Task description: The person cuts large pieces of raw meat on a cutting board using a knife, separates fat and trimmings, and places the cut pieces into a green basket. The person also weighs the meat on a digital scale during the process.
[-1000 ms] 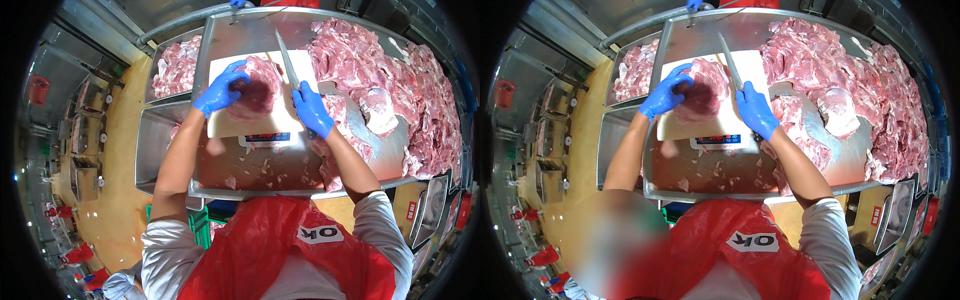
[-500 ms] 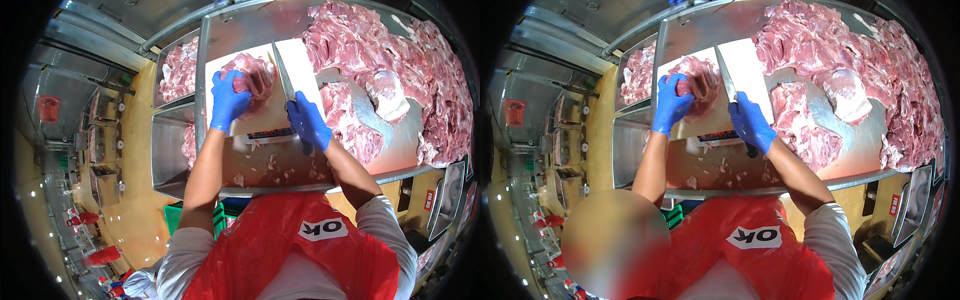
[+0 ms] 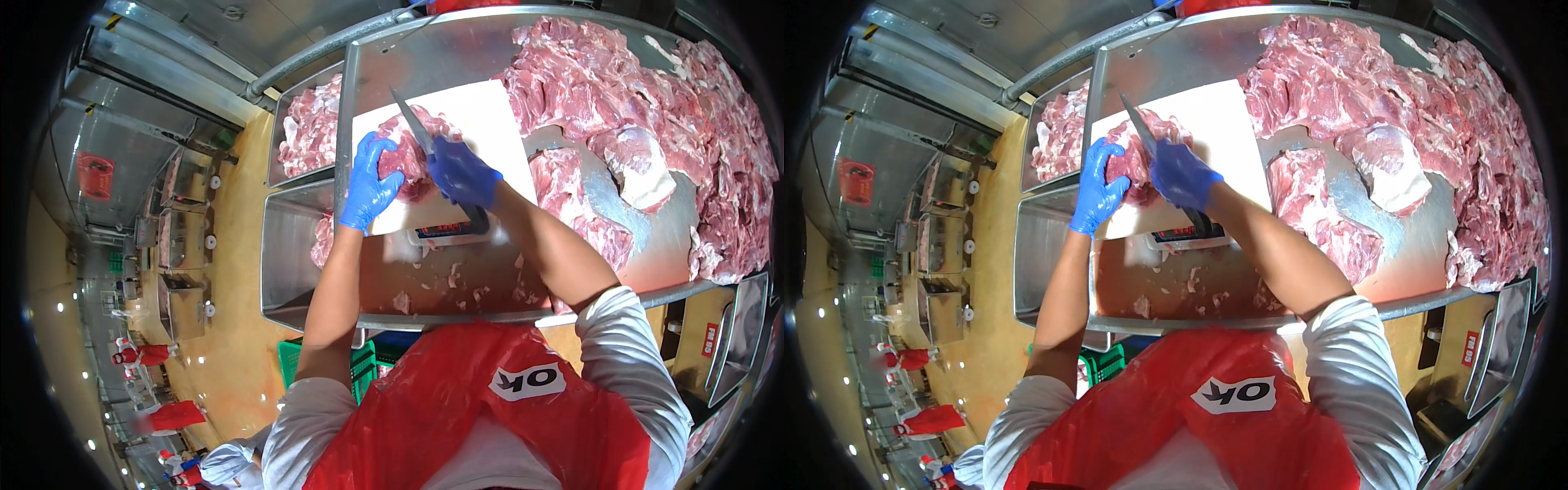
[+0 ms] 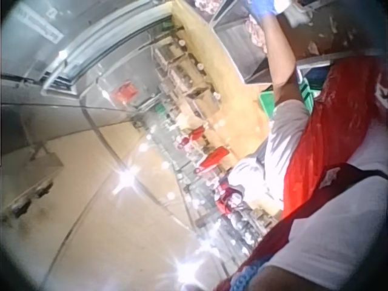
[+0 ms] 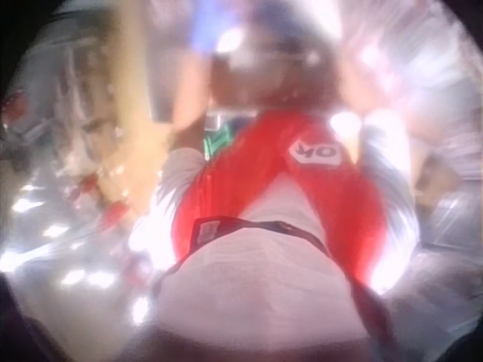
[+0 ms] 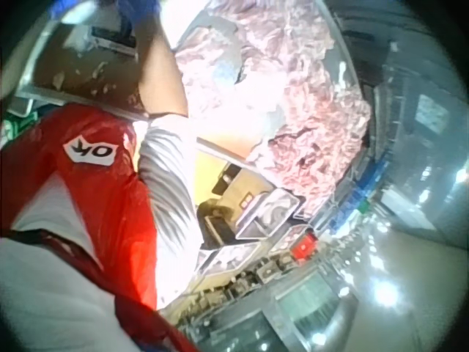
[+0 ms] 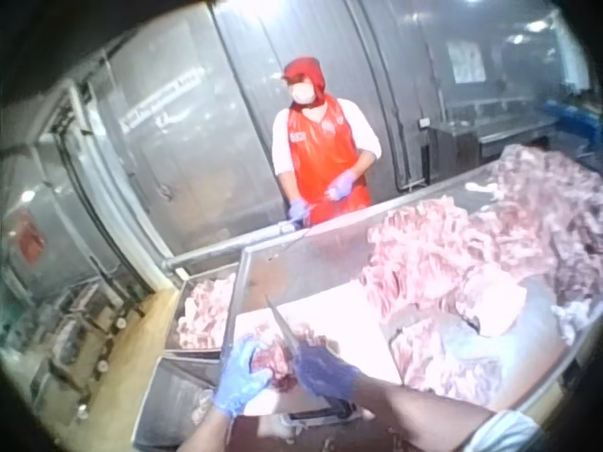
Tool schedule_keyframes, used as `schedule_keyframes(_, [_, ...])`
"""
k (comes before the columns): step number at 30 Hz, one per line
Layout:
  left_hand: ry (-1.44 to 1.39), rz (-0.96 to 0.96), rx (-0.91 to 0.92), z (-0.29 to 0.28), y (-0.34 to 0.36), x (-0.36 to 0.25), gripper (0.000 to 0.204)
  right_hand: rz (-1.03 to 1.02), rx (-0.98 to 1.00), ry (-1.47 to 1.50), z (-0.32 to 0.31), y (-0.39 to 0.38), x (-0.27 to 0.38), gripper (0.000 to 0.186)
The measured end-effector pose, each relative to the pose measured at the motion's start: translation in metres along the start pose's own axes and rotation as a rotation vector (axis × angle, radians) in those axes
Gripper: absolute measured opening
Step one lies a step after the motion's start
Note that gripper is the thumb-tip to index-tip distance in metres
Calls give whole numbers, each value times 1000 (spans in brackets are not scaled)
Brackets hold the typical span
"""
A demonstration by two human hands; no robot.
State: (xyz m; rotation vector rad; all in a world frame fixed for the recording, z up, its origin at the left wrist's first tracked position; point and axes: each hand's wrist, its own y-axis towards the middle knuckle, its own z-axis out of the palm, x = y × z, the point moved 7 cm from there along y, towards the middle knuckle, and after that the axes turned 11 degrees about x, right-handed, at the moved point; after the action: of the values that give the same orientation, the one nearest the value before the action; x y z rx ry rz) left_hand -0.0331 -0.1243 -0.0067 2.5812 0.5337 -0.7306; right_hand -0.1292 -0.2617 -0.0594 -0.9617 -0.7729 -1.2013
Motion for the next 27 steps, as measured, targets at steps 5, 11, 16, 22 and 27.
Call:
schedule_keyframes(5, [43,-49,-77,2,-10,2,44,261,-31,-930,20,18,46,19])
schedule_keyframes(11, [-85,119,-263,15,-22,14,41,194,76,-1032,18,-20,1,27])
schedule_keyframes(16, [-182,173,-344,19,-23,30,40,416,137,-1120,22,32,38,19])
schedule_keyframes(22, [-111,120,-511,12,-32,21,31,451,269,-1144,32,9,23,15])
schedule_keyframes(27, [-288,-6,-623,12,-49,34,28,623,165,-725,40,-106,-15,17])
